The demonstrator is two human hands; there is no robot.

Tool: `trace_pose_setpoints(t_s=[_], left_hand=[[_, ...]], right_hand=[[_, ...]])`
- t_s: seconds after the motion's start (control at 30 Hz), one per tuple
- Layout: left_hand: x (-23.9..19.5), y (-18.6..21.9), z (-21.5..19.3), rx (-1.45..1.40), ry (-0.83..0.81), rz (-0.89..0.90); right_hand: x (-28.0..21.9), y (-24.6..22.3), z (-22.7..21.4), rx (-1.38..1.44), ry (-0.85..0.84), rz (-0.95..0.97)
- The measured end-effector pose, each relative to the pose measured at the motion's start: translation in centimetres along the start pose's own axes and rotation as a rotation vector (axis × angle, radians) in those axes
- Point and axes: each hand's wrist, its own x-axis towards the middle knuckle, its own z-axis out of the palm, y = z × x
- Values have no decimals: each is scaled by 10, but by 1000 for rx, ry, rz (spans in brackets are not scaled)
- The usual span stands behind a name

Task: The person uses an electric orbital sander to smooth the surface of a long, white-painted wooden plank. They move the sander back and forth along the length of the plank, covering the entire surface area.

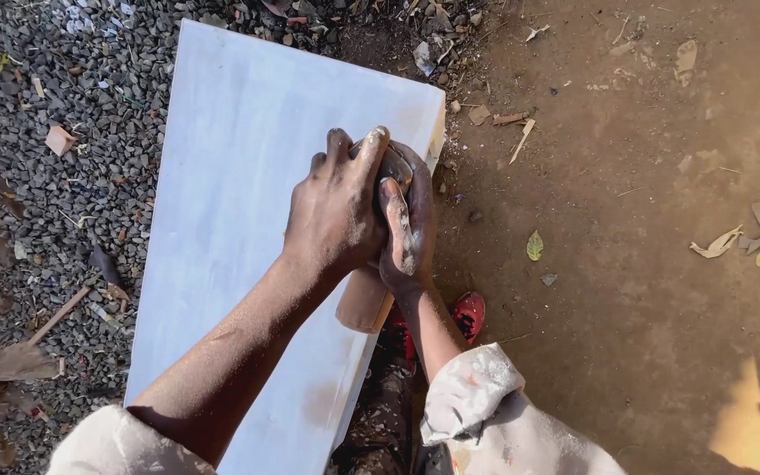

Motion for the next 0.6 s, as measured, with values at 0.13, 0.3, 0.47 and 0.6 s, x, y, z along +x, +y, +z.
trace_pose_setpoints(t_s=[0.13,0.3,0.47,0.6], left_hand=[[-3,-4,-1,-43,32,-10],[-30,-4,5,30,11,19],[-4,-4,5,-62,68,1],[-12,-2,2,-81,88,10]], right_hand=[[-5,-2,9,-31,21,-33],[-30,-10,13,8,64,56],[-6,-1,8,-14,17,-46],[-13,-9,9,-6,21,-51]])
